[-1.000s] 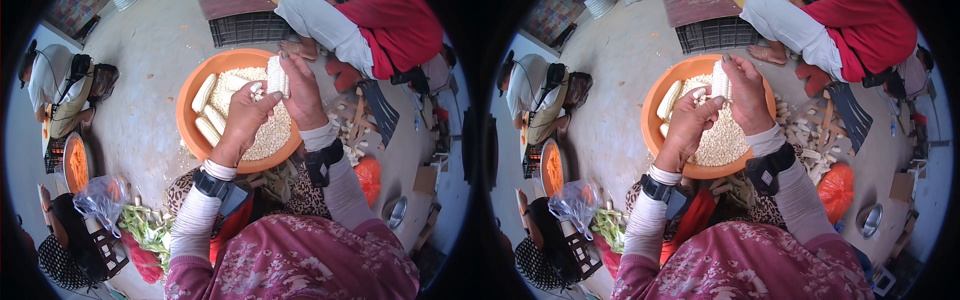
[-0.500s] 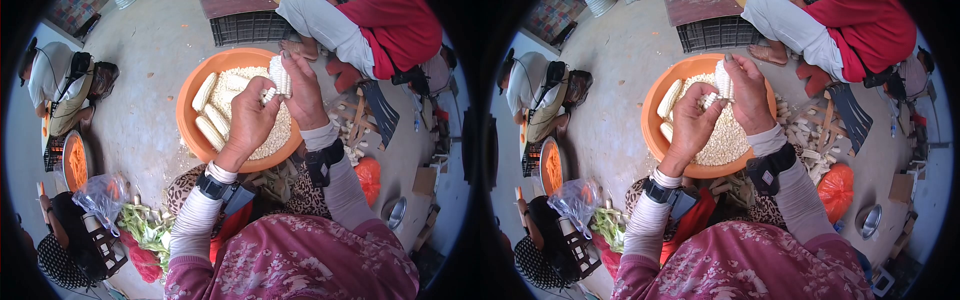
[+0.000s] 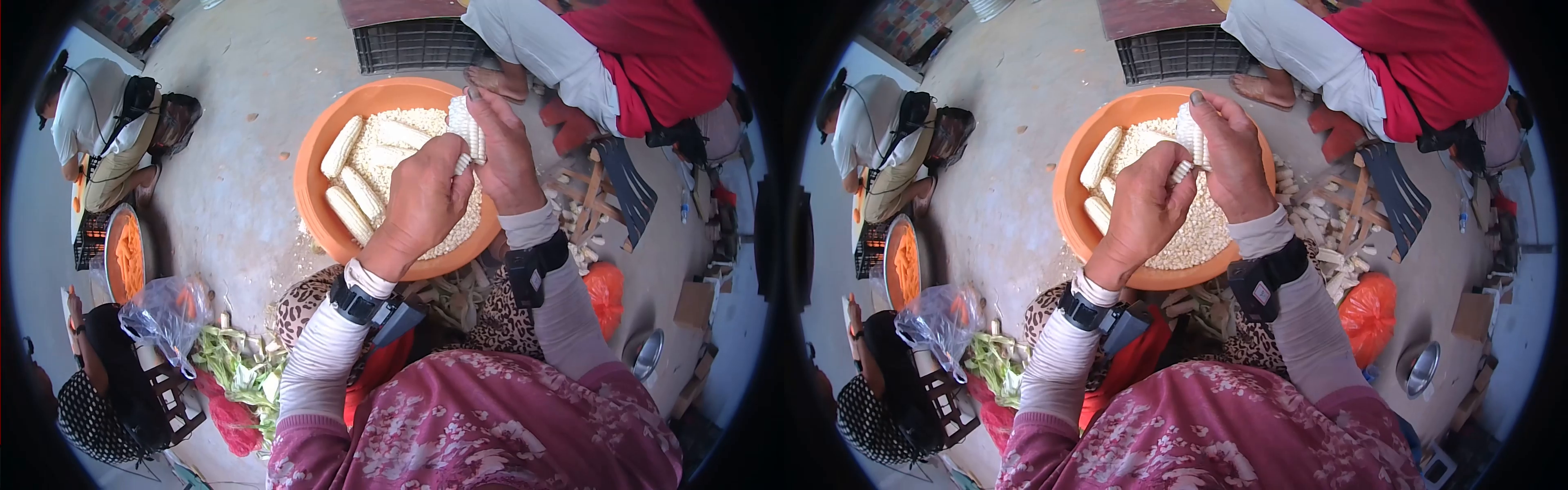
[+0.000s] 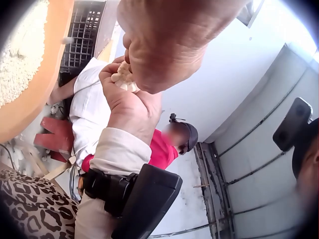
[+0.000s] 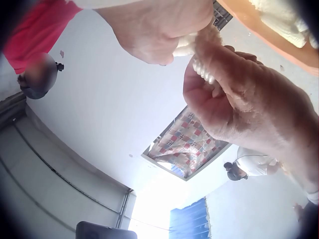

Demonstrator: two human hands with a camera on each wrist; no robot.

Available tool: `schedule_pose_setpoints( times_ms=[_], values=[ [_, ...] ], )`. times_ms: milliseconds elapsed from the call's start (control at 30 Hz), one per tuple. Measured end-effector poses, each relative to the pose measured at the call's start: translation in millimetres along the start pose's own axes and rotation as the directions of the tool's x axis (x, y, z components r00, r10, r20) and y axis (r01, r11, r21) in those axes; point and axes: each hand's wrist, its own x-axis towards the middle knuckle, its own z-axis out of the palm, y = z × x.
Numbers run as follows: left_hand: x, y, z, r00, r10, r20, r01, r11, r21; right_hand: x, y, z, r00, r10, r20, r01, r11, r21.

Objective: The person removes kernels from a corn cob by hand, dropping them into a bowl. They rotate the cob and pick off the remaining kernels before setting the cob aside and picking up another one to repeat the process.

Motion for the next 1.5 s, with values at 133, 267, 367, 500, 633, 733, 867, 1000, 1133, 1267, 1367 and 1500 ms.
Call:
schedule_pose_setpoints(
  times_ms=[133, 267, 367, 500, 633, 733, 867, 1000, 1133, 1267, 1367, 1500],
  values=[
    [2, -1, -5, 0.993, -0.094, 0.077, 0.104, 0.985, -0.137, -1, -1, 0, 1.000, 0.007, 0.022, -0.006, 0.999, -0.048],
    [5, 0, -14, 0.938, -0.263, 0.226, 0.310, 0.929, -0.203, 0, 2, -1, 0.999, 0.011, 0.033, -0.009, 0.996, -0.086],
    [6, -7, -14, 0.952, -0.214, 0.217, 0.261, 0.940, -0.218, 0, 3, 0, 0.999, 0.011, 0.046, -0.005, 0.993, -0.118],
    [5, -19, -12, 0.957, -0.180, 0.226, 0.242, 0.928, -0.283, -2, 2, 2, 0.998, 0.020, 0.063, -0.012, 0.992, -0.123],
    [9, -8, -19, 0.856, -0.326, 0.401, 0.500, 0.717, -0.486, -3, -2, 3, 0.996, 0.049, 0.072, -0.041, 0.994, -0.102],
    [15, -8, -27, 0.813, -0.447, 0.373, 0.580, 0.564, -0.589, -2, -1, 2, 0.996, 0.056, 0.076, -0.049, 0.995, -0.085],
    [19, -15, -38, 0.822, -0.510, 0.252, 0.563, 0.662, -0.496, -3, -5, 5, 0.996, 0.072, 0.052, -0.068, 0.996, -0.062],
    [18, -30, -42, 0.821, -0.493, 0.288, 0.548, 0.821, -0.161, -3, -5, 4, 0.997, 0.064, 0.054, -0.060, 0.996, -0.071],
    [17, -29, -38, 0.864, -0.418, 0.280, 0.465, 0.876, -0.130, 0, 0, -1, 0.995, 0.064, 0.075, -0.057, 0.994, -0.091],
    [15, -32, -36, 0.888, -0.400, 0.226, 0.434, 0.892, -0.123, 0, -1, 0, 0.996, 0.058, 0.064, -0.051, 0.993, -0.106],
    [20, -24, -42, 0.840, -0.474, 0.264, 0.515, 0.849, -0.117, -1, -3, 2, 0.995, 0.062, 0.075, -0.055, 0.994, -0.092],
    [17, -28, -36, 0.860, -0.479, 0.175, 0.506, 0.842, -0.185, -3, -3, 6, 0.992, 0.083, 0.100, -0.080, 0.996, -0.029]
  ],
)
